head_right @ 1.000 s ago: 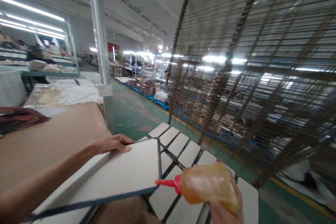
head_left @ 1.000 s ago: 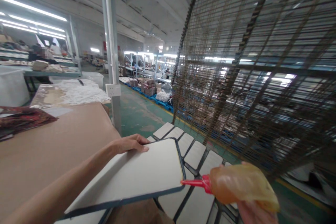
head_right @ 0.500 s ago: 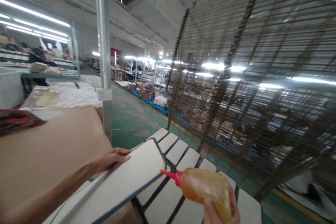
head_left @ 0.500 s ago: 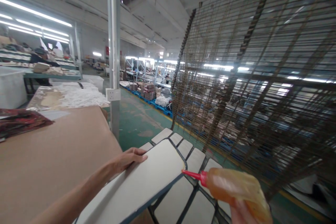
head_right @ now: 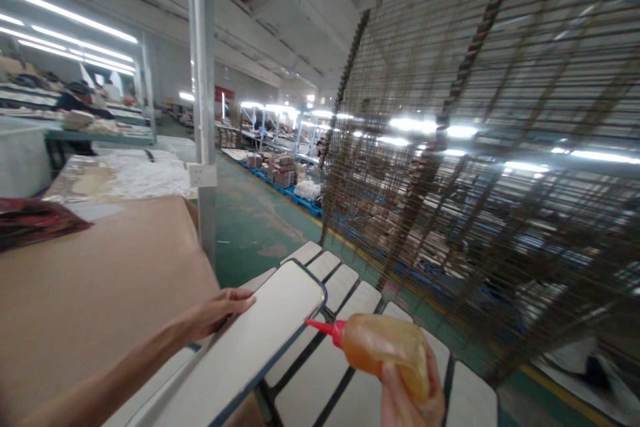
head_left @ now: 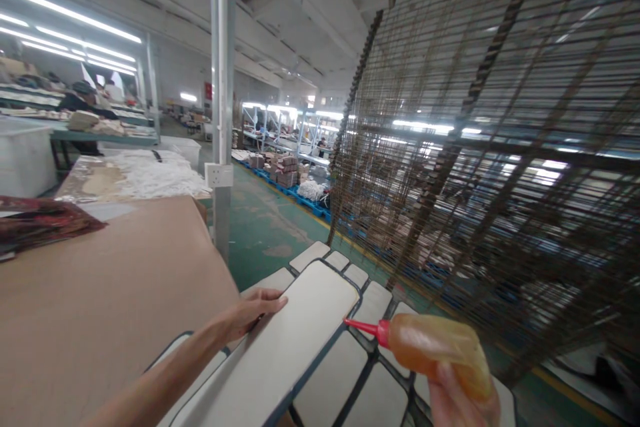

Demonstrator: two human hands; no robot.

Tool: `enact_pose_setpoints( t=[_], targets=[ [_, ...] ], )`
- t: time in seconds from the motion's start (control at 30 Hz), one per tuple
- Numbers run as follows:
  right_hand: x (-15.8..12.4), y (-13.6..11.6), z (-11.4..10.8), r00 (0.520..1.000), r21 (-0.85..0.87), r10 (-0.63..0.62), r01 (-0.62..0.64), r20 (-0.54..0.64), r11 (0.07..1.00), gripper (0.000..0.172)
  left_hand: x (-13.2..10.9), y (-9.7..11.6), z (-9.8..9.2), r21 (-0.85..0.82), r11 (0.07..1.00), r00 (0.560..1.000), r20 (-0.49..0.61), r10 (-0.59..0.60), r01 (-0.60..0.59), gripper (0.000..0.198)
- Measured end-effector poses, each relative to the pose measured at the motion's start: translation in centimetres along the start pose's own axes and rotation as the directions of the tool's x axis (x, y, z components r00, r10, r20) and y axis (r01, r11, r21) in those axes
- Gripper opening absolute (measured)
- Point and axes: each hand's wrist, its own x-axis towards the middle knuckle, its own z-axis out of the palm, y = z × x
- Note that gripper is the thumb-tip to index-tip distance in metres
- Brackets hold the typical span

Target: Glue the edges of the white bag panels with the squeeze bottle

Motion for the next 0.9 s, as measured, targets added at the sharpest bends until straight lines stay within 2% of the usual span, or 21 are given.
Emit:
enact_pose_setpoints(
  t=[0.17, 0.33, 0.5, 0.67, 0.9],
  targets=[
    [-0.6, -1.1, 2.3, 0.999, 0.004, 0.023, -0.023, 0.028, 1.0, 0.05, 0.5, -1.0, -0.2, -0.022, 1.0, 1.0, -0.021, -0.005, 0.005, 0.045],
    [-0.4, -0.7, 2.3, 0.992, 0.074, 0.108, -0.113, 0.061, 0.991, 0.054, 0.7, -1.5, -0.3, -0.048, 0.999, 0.999, -0.035, -0.02, 0.019, 0.044],
    [-0.5, -0.4, 2.5, 0.992, 0.1, 0.113, -0.118, 0.052, 0.988, 0.053, 0.6, -1.5, -0.3, -0.064, 0.998, 0.999, -0.041, -0.026, 0.024, 0.045],
    [-1.1, -0.5, 2.5, 0.984, 0.061, 0.165, -0.169, 0.074, 0.984, 0.059, 0.3, -1.1, 0.1, -0.085, 0.995, 0.995, -0.078, -0.057, 0.05, 0.05],
    [-1.7, -0.1, 2.3, 0.974, 0.054, 0.221, -0.224, 0.057, 0.973, 0.056, 0.1, -0.5, 0.6, -0.087, 0.993, 0.987, -0.133, -0.086, 0.074, 0.053]
  ],
)
